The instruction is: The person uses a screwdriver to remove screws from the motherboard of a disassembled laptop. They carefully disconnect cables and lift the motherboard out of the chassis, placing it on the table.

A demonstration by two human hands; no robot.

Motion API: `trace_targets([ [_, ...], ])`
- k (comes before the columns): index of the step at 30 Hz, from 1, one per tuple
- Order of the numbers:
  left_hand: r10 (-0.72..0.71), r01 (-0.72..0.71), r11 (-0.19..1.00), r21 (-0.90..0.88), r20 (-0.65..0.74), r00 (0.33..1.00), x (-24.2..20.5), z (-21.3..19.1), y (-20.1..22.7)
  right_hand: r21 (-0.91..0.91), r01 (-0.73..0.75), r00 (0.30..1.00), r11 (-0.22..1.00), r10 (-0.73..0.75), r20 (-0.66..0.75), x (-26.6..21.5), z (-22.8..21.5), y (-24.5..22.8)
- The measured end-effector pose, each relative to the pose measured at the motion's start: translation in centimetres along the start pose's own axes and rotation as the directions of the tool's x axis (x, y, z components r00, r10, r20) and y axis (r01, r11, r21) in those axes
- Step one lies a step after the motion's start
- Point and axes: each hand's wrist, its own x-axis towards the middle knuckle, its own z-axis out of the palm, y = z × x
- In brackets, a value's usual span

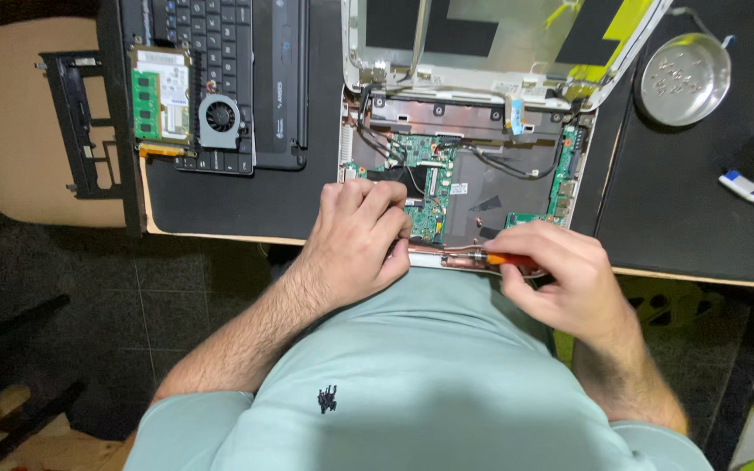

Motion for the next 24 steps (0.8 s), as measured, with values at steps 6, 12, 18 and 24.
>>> trace_targets([
  [6, 0.003, -0.003, 1.000, 0.008, 0.040, 0.999, 0.1, -0.1, 0.1, -0.281, 0.174, 0.985, 0.944, -0.163, 0.061, 1.7, 1.3, -0.3],
  [12, 0.005, -0.005, 1.000, -0.005, 0.115, 0.993, 0.7, -0.5, 0.1, -0.440, 0.282, 0.955, 0.853, -0.295, 0.039, 3.0, 2.3, -0.6],
  [18, 0.023, -0.029, 0.999, 0.045, 0.127, 0.992, 0.8, -0.5, 0.2, -0.463, 0.261, 0.960, 0.847, -0.280, 0.029, 2.9, 3.7, 0.6],
  [24, 0.023, -0.032, 0.997, 0.067, 0.125, 0.992, 1.1, -0.9, 0.5, -0.460, 0.245, 0.966, 0.854, -0.256, 0.040, 2.9, 3.9, 0.3],
])
